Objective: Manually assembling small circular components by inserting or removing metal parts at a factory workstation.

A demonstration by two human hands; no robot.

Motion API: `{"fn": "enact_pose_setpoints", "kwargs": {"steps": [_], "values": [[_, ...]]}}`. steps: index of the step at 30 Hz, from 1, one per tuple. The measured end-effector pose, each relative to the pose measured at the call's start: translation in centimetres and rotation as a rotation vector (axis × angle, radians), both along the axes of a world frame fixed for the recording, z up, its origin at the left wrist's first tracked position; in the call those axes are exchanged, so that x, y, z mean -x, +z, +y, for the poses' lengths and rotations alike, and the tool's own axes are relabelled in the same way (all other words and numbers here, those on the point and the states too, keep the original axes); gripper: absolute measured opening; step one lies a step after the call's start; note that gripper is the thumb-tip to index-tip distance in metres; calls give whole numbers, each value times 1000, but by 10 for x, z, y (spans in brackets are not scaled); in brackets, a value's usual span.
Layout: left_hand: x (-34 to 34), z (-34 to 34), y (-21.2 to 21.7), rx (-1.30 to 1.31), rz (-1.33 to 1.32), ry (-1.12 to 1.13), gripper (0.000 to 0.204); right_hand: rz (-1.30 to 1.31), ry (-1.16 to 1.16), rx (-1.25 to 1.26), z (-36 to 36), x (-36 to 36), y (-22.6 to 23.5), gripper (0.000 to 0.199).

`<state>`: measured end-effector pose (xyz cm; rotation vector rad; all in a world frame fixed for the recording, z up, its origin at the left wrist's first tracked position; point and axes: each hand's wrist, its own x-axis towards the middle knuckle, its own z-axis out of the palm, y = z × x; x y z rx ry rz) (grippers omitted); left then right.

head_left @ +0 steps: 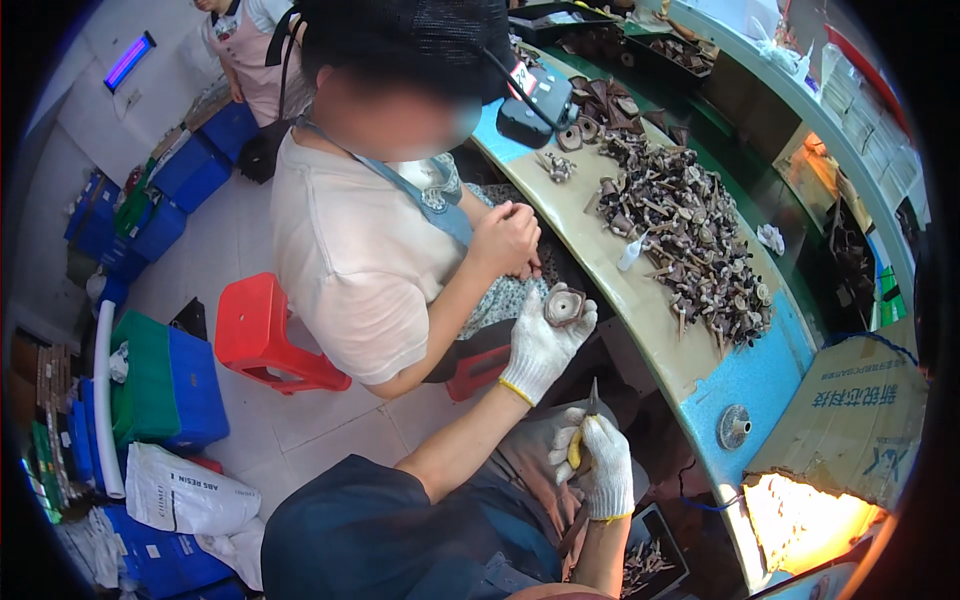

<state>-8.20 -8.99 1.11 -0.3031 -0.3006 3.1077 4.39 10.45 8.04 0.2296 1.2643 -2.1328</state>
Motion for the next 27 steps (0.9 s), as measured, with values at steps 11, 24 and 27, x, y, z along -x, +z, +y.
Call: {"fn": "enact_pose_setpoints", "kwargs": {"steps": [11, 24, 27], "values": [[-1, -4, 3, 28, 23, -7, 52, -43, -117, 48, 12, -17, -12, 41], [-5, 10, 5, 46, 99, -54, 45, 56, -347, -45, 40, 7, 7, 41], [-6, 9, 16, 23, 51, -61, 39, 93, -341, -142, 42, 11, 10, 42]]}}
